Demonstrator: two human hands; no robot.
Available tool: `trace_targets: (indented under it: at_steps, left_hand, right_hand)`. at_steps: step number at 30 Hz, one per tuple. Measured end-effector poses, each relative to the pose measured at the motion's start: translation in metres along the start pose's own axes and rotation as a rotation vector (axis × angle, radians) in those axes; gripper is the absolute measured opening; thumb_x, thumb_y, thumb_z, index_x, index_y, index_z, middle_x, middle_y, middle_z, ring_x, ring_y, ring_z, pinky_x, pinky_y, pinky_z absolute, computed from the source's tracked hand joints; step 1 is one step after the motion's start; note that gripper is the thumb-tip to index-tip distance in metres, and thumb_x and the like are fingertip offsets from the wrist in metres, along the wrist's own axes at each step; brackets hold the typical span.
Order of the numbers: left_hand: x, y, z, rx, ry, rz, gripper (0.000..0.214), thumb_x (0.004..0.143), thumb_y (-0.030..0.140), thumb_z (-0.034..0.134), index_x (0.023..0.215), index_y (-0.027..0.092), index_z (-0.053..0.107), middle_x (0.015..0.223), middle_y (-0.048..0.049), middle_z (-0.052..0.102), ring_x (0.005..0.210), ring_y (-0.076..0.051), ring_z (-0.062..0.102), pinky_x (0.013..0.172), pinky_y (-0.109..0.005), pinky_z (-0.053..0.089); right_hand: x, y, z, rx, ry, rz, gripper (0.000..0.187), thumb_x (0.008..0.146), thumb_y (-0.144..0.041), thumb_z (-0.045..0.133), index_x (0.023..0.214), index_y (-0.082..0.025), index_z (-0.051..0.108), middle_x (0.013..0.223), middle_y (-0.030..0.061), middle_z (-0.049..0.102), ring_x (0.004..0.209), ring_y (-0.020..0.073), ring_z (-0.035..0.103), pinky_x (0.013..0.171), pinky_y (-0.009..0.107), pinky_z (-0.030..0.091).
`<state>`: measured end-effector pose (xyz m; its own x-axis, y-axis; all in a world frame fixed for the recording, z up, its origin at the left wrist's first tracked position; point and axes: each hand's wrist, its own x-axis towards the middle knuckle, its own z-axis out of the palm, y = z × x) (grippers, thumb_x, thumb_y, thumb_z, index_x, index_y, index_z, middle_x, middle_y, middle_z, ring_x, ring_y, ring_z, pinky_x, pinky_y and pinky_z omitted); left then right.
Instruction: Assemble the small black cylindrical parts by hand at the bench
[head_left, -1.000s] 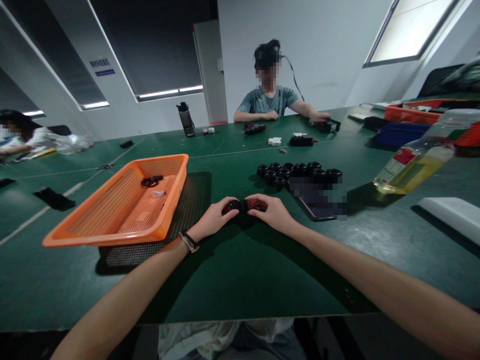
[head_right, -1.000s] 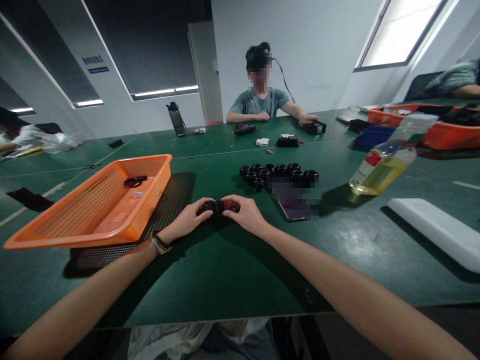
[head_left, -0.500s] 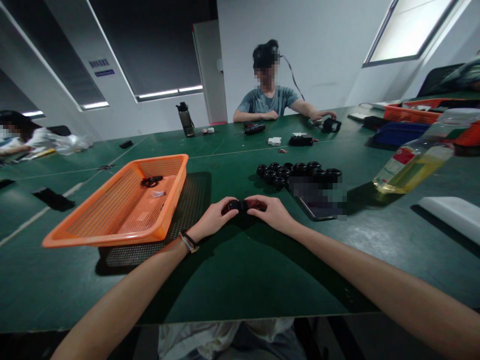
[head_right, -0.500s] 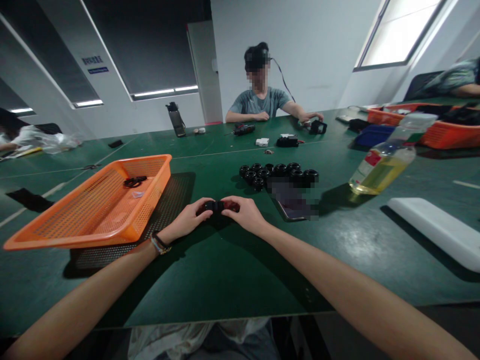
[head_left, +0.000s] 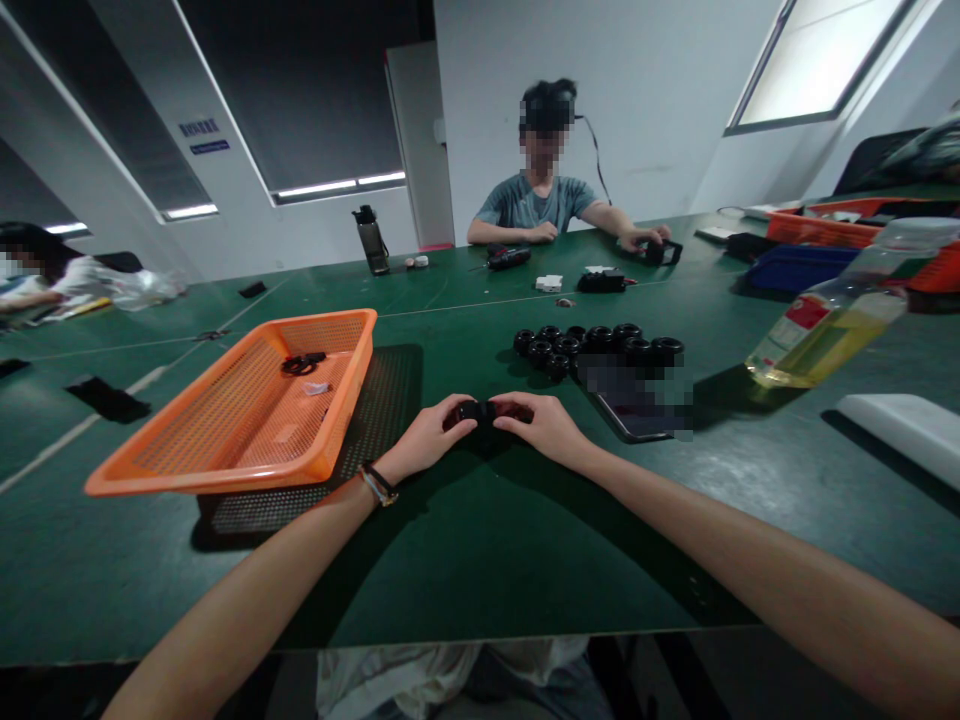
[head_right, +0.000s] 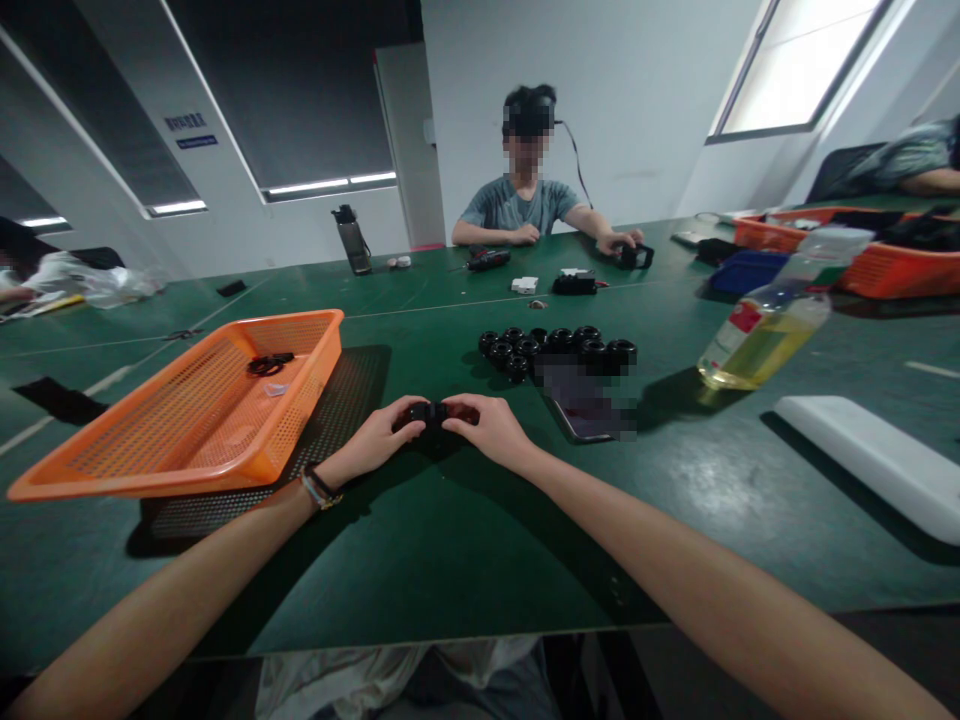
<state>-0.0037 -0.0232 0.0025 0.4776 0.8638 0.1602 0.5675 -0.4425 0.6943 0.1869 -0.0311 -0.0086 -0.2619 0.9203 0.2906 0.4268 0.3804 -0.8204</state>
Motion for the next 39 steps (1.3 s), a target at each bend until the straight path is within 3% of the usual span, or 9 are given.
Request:
trace_targets:
  at_steps: [13, 39]
  left_hand:
    - [0.0012, -0.0021, 0.0009, -0.017, 0.003, -0.005, 0.032, 0.080, 0.029, 0.048, 0.108, 0.015, 0.050, 0.083, -0.0038, 0.060, 0.070, -0.015, 0.055, 0.063, -0.025, 0.044]
    - [0.0010, -0.0016, 0.0009, -0.004, 0.001, 0.013, 0.029, 0.079, 0.027, 0.048, 0.106, 0.015, 0.052, 0.085, -0.0037, 0.061, 0.074, -0.016, 0.056, 0.067, -0.026, 0.044]
  right_hand:
    - [0.0002, 0.0032, 0.0016, 0.046, -0.004, -0.020, 0.033, 0.069, -0.017, 0.063, 0.102, -0.018, 0.058, 0.080, 0.0016, 0.067, 0.073, 0.0150, 0.062, 0.071, 0.031, 0.051]
    - [0.0014, 0.0055, 0.0022, 0.051, -0.031, -0.005, 0.030, 0.068, -0.011, 0.060, 0.098, -0.017, 0.058, 0.075, 0.0009, 0.066, 0.070, 0.0138, 0.062, 0.070, 0.029, 0.049]
